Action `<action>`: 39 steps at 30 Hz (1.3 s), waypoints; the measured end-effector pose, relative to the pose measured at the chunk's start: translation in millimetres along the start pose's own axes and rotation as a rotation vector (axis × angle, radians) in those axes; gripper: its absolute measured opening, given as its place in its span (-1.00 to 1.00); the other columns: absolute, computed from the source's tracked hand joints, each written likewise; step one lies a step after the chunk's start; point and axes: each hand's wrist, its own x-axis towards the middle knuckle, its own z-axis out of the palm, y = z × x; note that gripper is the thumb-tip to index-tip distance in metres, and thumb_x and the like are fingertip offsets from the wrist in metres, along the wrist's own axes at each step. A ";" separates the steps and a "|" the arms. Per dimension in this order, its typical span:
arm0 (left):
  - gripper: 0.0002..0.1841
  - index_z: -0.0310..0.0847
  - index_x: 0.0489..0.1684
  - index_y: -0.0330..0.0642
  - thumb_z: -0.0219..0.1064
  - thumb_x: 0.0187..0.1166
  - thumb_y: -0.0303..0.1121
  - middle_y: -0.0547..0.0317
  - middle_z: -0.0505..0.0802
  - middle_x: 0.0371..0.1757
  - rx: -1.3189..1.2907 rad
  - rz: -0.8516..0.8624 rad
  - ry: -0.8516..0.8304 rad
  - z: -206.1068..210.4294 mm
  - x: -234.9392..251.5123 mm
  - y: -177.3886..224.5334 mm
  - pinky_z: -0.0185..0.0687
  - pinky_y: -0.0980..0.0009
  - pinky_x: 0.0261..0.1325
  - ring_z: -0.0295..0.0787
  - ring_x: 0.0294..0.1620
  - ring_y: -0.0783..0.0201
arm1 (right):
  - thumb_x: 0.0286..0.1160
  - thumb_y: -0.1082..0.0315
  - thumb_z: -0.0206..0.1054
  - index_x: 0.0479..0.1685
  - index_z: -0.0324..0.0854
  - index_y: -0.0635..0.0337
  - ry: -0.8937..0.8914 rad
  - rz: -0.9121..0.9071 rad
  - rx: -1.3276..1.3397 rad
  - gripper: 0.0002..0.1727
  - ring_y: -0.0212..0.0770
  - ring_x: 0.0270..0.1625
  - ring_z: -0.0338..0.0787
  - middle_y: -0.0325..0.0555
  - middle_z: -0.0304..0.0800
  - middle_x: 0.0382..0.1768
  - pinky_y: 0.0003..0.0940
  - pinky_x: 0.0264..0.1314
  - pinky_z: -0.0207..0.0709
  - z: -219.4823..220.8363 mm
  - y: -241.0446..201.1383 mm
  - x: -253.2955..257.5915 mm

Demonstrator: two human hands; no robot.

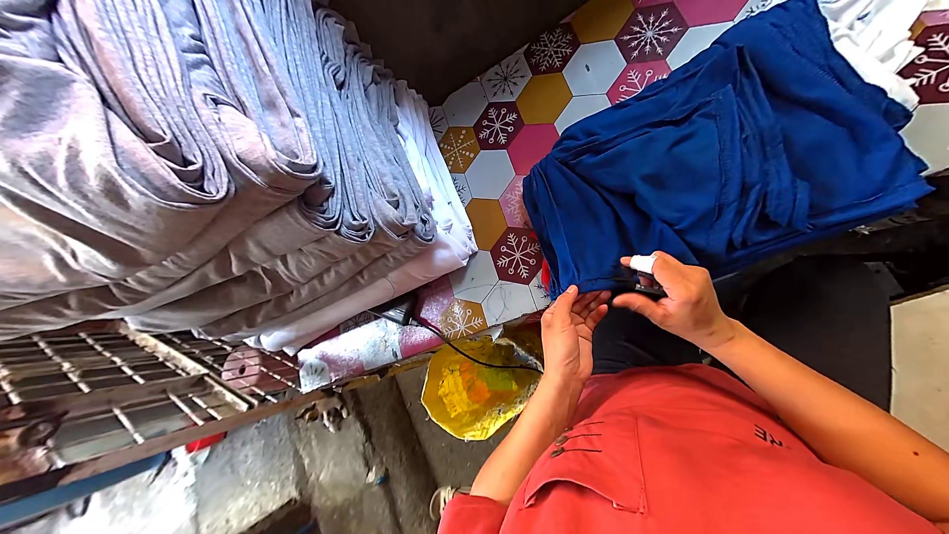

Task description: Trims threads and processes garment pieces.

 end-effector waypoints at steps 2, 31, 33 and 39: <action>-0.64 0.61 -0.16 -0.33 -0.14 0.87 -0.41 0.02 0.90 -0.30 0.037 0.025 -0.025 -0.9 -0.5 -0.8 0.82 0.36 0.02 0.91 -0.23 0.24 | 0.48 0.07 0.47 -0.14 0.77 0.39 -0.064 -0.002 -0.013 -0.56 -0.13 -0.50 0.71 0.06 0.79 -0.42 -0.26 -0.52 0.53 3.9 -1.8 -0.3; -0.75 0.87 0.05 -0.30 0.25 0.63 -0.49 0.01 0.95 0.02 1.380 1.205 -0.521 -46.1 52.5 12.0 0.74 0.22 0.24 0.90 0.07 0.10 | 0.44 0.11 0.45 -0.22 0.86 0.20 -0.353 0.087 -0.030 -0.69 -0.10 -0.39 0.77 -0.05 0.76 -0.29 -0.14 -0.52 0.59 -27.2 4.8 16.5; -0.76 0.87 -0.01 -0.31 0.25 0.61 -0.51 0.02 0.95 -0.11 1.320 1.220 -0.551 -41.2 48.0 14.8 0.74 0.28 0.19 0.89 -0.01 0.16 | 0.38 -0.14 0.49 -0.10 0.87 0.15 -0.346 0.124 -0.006 -0.50 -0.13 -0.28 0.79 -0.08 0.78 -0.18 -0.14 -0.42 0.61 -28.8 2.2 19.4; -0.81 0.78 -0.19 -0.34 0.43 0.26 -0.66 -0.06 0.88 -0.06 1.263 1.217 -0.234 -27.7 45.7 15.7 0.74 0.19 0.18 0.83 0.06 0.09 | 0.45 0.36 0.38 -0.28 0.78 0.25 -0.235 0.170 0.227 -0.86 -0.43 -0.24 0.75 -0.18 0.79 -0.32 -0.50 -0.15 0.65 -35.8 -6.5 32.3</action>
